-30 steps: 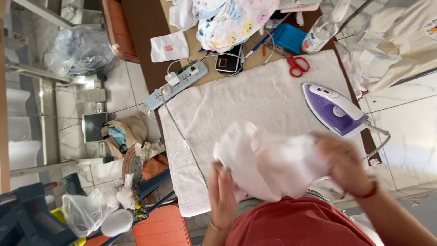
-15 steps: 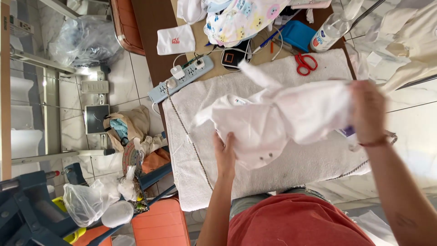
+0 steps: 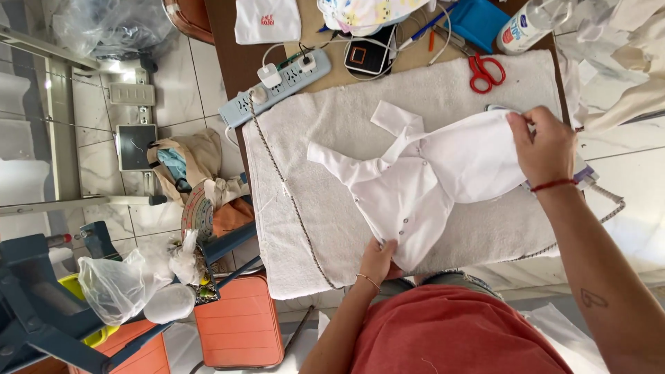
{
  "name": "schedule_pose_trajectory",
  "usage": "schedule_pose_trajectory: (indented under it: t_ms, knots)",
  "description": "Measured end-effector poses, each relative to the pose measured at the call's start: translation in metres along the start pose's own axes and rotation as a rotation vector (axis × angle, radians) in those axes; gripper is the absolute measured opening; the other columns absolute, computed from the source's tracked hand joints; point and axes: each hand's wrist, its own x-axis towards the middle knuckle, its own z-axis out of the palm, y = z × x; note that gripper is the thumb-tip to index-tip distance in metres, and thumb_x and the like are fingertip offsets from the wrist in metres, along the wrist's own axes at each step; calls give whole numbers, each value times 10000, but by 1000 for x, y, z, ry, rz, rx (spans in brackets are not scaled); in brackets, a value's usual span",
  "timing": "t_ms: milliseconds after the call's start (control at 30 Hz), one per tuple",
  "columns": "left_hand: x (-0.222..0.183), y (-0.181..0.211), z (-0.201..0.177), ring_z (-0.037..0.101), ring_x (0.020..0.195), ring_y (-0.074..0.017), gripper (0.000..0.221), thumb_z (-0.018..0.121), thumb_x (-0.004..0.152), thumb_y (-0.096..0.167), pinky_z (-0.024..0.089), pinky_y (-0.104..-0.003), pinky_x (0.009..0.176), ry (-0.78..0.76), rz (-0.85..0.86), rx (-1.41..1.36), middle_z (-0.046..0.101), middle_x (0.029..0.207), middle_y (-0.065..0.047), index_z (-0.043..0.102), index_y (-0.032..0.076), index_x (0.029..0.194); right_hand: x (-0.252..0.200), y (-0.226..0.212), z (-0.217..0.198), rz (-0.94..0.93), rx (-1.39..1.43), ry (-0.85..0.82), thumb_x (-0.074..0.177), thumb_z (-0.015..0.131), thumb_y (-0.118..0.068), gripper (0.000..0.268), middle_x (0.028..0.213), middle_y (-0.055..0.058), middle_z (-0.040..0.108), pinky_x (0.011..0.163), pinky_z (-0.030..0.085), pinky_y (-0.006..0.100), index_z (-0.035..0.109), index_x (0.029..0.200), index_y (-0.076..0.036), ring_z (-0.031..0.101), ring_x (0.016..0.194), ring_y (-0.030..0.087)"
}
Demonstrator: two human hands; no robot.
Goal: Ironing baby onesies on a towel-covered workbench in a production environment.
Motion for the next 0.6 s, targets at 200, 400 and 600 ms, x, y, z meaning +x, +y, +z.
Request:
schedule_pose_trajectory:
  t_ms: [200, 400, 600]
  knots:
    - [-2, 44, -22, 593, 881, -230, 267, 440, 776, 433, 470, -335, 727, -11, 70, 1089, 603, 861, -14, 567, 223, 881, -12, -54, -2, -350, -248, 158, 833, 662, 18, 186, 1017, 113, 589, 793, 441, 366, 579, 990, -39, 552, 949, 274]
    - [32, 147, -23, 356, 1188, -183, 458, 539, 826, 327, 84, -595, 1013, 360, 841, 1409, 450, 1223, 13, 391, 205, 1242, -77, -58, 56, -226, 163, -578, 809, 468, -45, 175, 1002, 96, 579, 801, 436, 368, 593, 928, -72, 526, 936, 292]
    - [81, 155, -57, 608, 776, -258, 446, 568, 653, 557, 187, -500, 1030, 289, 1027, 1440, 587, 800, -56, 526, 136, 794, -90, -61, 51, -128, -66, -969, 807, 504, -258, 166, 841, 72, 567, 792, 429, 350, 604, 800, -125, 524, 864, 268]
